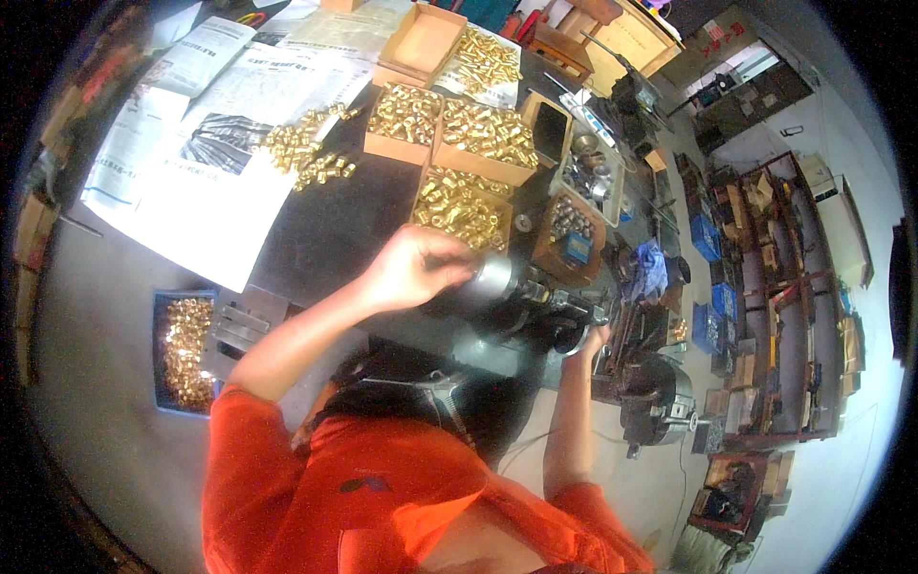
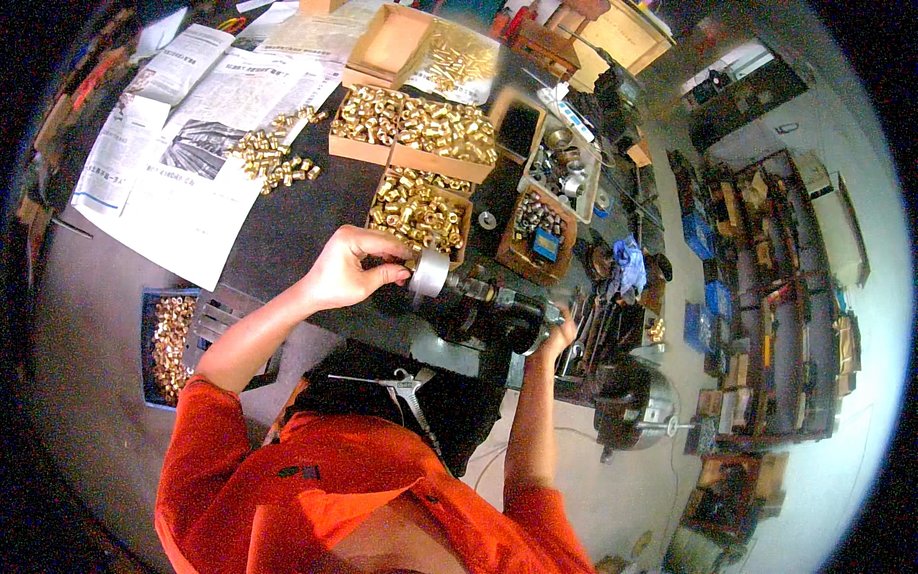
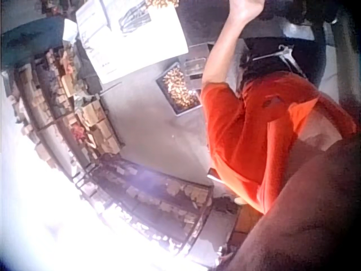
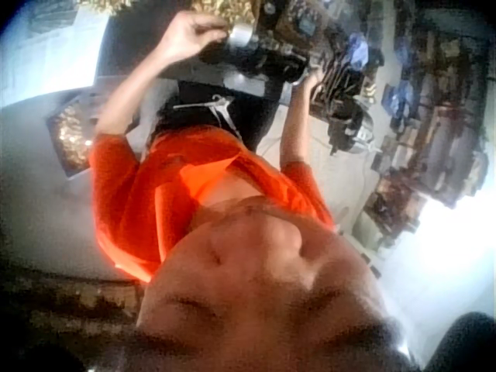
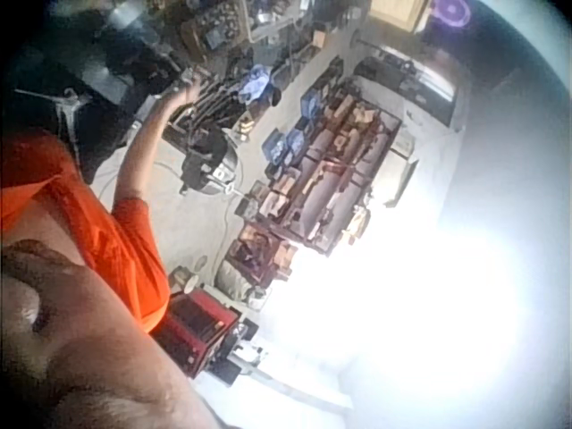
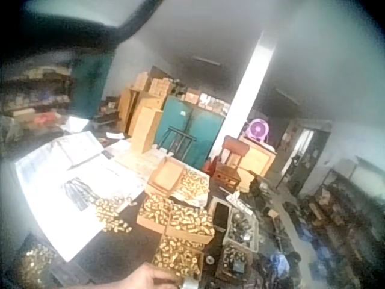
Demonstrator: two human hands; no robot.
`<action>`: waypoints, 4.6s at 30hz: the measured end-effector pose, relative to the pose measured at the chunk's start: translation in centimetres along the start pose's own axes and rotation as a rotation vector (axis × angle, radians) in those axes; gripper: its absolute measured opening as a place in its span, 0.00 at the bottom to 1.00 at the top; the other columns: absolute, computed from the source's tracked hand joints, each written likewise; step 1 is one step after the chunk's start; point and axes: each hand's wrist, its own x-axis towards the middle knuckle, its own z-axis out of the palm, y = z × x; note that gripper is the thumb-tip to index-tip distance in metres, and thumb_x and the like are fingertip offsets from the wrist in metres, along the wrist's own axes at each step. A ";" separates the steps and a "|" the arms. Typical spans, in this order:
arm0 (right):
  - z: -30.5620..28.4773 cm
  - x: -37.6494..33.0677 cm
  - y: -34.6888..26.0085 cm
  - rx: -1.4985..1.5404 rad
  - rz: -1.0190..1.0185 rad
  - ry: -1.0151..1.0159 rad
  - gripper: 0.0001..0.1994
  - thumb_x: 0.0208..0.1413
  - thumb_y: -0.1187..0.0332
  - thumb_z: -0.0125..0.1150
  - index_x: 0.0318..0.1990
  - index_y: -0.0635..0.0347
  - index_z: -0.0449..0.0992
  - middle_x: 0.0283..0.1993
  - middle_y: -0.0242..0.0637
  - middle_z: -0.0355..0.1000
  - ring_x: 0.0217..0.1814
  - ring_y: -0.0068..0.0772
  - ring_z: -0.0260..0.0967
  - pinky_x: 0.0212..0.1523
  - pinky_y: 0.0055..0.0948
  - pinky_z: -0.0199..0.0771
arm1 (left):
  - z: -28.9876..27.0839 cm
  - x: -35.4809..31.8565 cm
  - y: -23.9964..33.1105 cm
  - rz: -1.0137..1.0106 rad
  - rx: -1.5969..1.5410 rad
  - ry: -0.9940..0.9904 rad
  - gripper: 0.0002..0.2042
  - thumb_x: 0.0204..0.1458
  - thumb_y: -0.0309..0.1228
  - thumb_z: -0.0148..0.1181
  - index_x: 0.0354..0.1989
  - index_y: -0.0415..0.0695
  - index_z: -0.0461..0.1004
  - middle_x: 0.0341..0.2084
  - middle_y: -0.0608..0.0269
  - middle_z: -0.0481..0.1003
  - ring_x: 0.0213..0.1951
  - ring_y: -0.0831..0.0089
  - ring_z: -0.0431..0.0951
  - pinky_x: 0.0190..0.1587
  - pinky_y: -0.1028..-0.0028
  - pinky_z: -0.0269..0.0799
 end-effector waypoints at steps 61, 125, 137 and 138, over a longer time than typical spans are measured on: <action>-0.6 -8.4 -5.3 0.164 0.115 -0.110 0.07 0.48 0.69 0.50 0.23 0.59 0.68 0.15 0.25 0.55 0.13 0.16 0.47 0.12 0.19 0.45 | -7.8 -0.4 -5.1 -0.505 0.040 0.105 0.08 0.46 0.27 0.57 0.31 0.34 0.72 0.23 0.57 0.74 0.24 0.75 0.75 0.27 0.76 0.70; 0.0 2.5 -0.3 -0.321 -0.360 -0.149 0.07 0.44 0.69 0.53 0.27 0.63 0.73 0.21 0.35 0.68 0.22 0.24 0.66 0.22 0.22 0.66 | -0.2 0.0 -0.1 -0.368 -0.396 -0.046 0.06 0.45 0.18 0.56 0.32 0.32 0.73 0.23 0.59 0.74 0.23 0.77 0.74 0.29 0.79 0.71; 0.5 -8.7 -13.8 0.260 0.037 -0.402 0.09 0.52 0.69 0.40 0.22 0.58 0.63 0.13 0.24 0.48 0.12 0.17 0.41 0.10 0.18 0.39 | 0.3 -0.2 0.1 -0.403 -0.406 -0.022 0.05 0.51 0.23 0.51 0.30 0.33 0.72 0.16 0.61 0.72 0.19 0.77 0.73 0.23 0.79 0.70; 1.3 -8.0 -14.1 0.289 0.028 -0.396 0.08 0.51 0.69 0.40 0.22 0.58 0.63 0.13 0.25 0.48 0.12 0.17 0.40 0.10 0.18 0.38 | 0.4 -0.4 0.1 -0.406 -0.395 -0.024 0.06 0.51 0.25 0.51 0.29 0.33 0.72 0.16 0.61 0.72 0.19 0.77 0.73 0.23 0.79 0.70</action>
